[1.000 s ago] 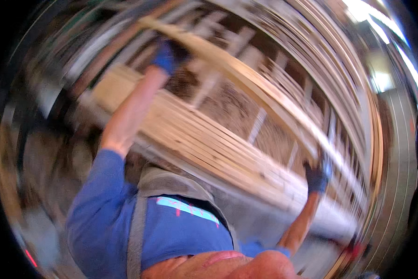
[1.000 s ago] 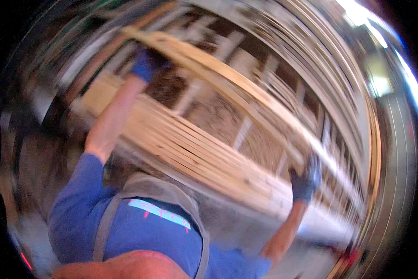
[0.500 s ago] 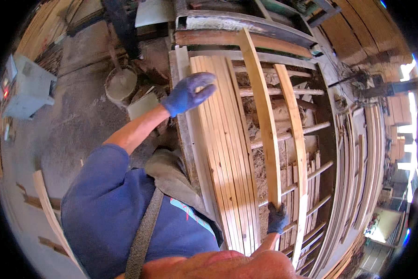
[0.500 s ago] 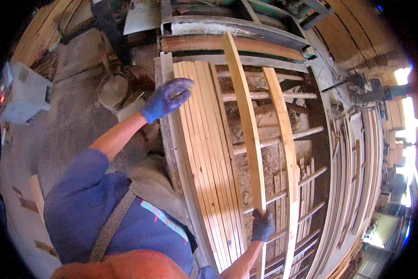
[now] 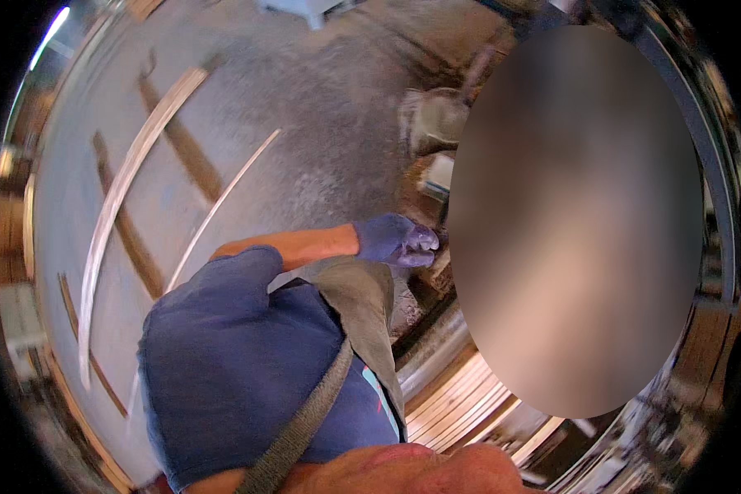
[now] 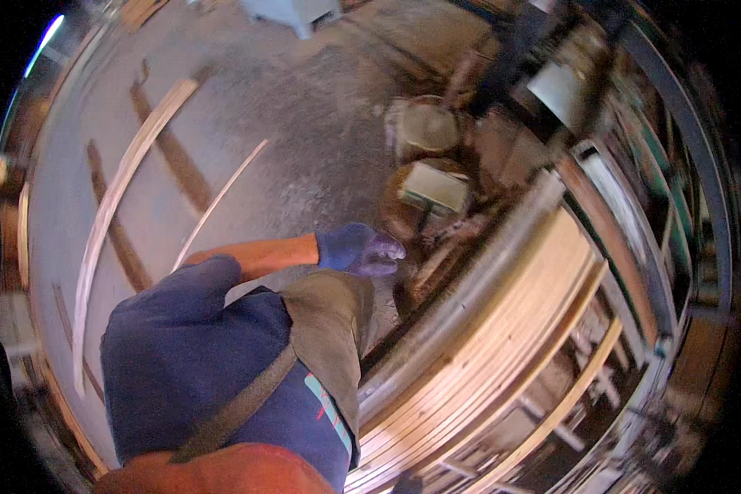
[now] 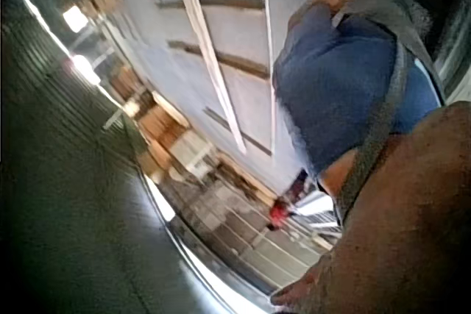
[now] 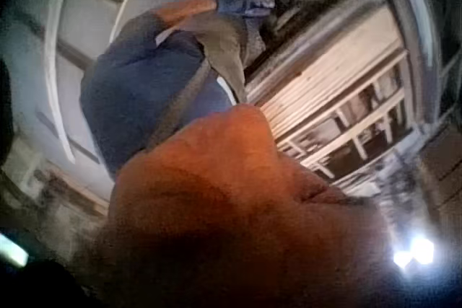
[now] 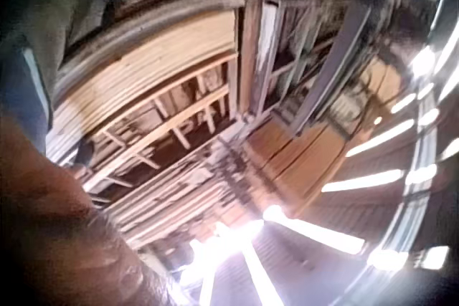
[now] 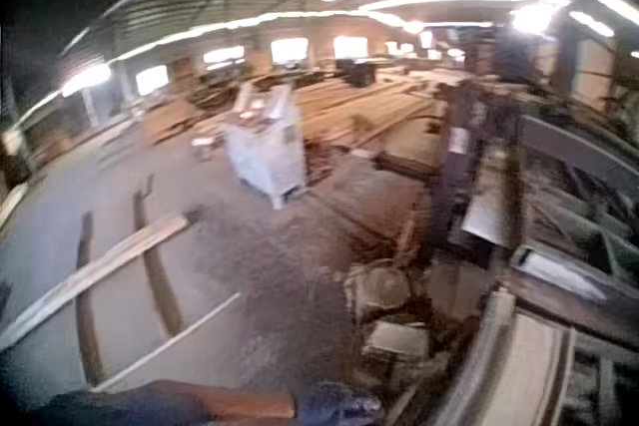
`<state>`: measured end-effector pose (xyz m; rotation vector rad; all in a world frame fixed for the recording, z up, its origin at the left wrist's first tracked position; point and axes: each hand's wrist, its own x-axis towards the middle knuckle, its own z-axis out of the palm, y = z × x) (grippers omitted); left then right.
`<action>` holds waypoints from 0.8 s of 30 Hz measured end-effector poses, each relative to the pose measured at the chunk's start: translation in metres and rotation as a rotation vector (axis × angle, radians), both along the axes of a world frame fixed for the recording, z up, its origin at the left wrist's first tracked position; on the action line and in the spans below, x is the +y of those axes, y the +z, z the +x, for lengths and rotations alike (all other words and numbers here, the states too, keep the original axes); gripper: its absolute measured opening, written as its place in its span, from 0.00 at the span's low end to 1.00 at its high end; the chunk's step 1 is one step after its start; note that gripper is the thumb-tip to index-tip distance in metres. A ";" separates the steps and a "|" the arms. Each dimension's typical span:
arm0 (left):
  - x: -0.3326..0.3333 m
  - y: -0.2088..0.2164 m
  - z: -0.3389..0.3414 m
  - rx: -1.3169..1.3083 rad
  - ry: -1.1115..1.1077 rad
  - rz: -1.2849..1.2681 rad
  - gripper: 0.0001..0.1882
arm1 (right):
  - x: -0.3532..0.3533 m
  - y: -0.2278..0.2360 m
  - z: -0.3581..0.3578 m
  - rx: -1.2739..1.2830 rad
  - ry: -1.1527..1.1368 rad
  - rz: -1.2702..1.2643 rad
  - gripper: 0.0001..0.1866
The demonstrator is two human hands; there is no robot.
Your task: The person applies a white substance to a curved wooden plank using a brush and places it onto a curved wooden frame. They repeat this process with several planks, using a hammer to secure them into position on the structure.
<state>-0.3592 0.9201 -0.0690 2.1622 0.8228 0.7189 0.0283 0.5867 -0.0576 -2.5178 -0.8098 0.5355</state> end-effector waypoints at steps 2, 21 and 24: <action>-0.005 -0.017 -0.029 -0.003 0.049 -0.006 0.20 | 0.040 0.003 -0.015 -0.004 0.099 -0.005 0.21; -0.116 -0.078 -0.205 0.403 0.174 -0.334 0.23 | 0.192 -0.008 -0.107 0.051 0.510 0.086 0.26; -0.112 -0.063 -0.183 0.496 0.023 -0.340 0.23 | 0.144 -0.004 -0.077 0.062 0.372 0.163 0.27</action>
